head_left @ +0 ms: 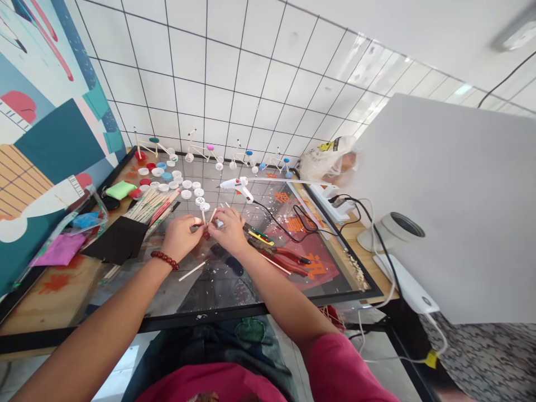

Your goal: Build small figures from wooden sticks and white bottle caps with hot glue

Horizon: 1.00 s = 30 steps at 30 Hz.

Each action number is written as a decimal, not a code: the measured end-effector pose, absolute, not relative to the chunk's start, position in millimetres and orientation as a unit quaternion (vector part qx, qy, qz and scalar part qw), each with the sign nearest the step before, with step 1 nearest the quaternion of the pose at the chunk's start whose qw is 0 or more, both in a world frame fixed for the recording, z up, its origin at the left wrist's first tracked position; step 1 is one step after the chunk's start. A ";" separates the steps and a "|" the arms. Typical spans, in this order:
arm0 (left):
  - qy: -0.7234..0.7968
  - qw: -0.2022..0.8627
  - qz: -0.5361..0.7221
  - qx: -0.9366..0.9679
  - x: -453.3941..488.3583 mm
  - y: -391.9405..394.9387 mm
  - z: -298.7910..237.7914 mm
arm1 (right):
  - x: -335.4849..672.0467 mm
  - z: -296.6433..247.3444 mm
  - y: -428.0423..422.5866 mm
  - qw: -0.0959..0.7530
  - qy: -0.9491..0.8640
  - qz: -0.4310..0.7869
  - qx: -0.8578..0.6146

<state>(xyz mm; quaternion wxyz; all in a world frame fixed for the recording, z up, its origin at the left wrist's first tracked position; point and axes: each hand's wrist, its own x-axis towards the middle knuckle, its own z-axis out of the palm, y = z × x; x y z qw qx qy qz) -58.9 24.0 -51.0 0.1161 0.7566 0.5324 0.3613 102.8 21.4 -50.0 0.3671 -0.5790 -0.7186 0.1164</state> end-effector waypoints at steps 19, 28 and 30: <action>0.537 0.116 0.357 0.755 -58.4 23.9 -50.3 | 102.6 -51.4 22.2 0.374 -0.717 0.120 -0.576; 0.537 0.112 0.362 0.754 -57.3 23.6 -50.3 | 103.1 -53.7 22.4 0.376 -0.724 0.114 -0.566; 0.537 0.111 0.362 0.754 -57.4 23.6 -50.7 | 103.5 -53.1 22.2 0.375 -0.725 0.115 -0.567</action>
